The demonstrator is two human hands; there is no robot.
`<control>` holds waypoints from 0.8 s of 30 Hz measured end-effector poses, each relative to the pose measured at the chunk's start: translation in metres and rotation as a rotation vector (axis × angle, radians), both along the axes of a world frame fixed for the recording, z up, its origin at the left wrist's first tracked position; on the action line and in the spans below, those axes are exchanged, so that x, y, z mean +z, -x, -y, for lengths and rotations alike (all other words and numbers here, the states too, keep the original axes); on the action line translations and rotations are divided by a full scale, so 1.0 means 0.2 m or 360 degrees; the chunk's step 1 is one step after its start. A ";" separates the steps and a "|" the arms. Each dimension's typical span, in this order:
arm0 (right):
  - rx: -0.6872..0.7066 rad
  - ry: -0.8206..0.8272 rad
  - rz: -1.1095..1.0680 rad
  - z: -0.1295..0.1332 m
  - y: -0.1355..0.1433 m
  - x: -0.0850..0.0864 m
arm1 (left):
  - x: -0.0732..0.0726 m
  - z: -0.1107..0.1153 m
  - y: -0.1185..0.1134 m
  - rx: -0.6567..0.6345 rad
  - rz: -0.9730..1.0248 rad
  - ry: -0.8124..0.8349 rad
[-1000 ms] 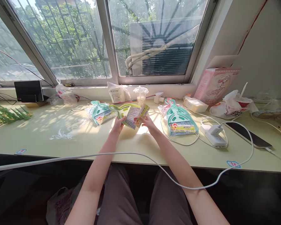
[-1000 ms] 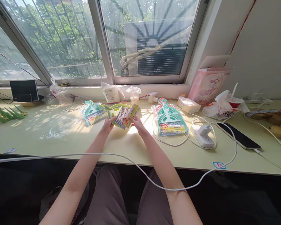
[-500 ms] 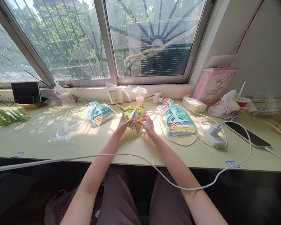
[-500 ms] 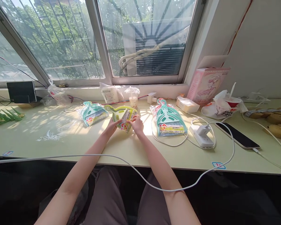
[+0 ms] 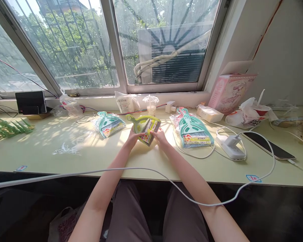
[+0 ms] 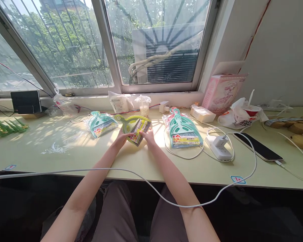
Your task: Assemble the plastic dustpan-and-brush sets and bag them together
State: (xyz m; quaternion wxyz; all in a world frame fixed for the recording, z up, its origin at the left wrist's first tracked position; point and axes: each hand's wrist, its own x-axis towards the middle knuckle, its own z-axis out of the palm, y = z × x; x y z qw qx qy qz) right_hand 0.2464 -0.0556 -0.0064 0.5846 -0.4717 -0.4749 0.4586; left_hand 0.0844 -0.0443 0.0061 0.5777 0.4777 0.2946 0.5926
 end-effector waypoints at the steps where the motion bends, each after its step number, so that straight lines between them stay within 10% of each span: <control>1: 0.0142 0.0051 -0.0149 0.00 0.00 0.00 | 0.00 0.00 0.00 -0.0002 -0.0017 0.0003; 10: 0.0112 0.0298 -0.0516 0.00 -0.02 0.02 | -0.03 -0.04 0.02 0.0090 -0.0231 0.0003; 14: -0.0018 0.0323 -0.0614 -0.01 -0.04 0.02 | 0.00 -0.06 0.12 0.0758 -0.0503 -0.0053; 19: -0.0011 0.0217 -0.0565 -0.03 -0.06 -0.01 | 0.06 0.00 0.71 0.1755 -0.1521 -0.0275; 24: 0.0034 0.0236 -0.0590 -0.03 -0.03 -0.03 | 0.06 0.20 1.39 0.1678 -0.1987 0.0263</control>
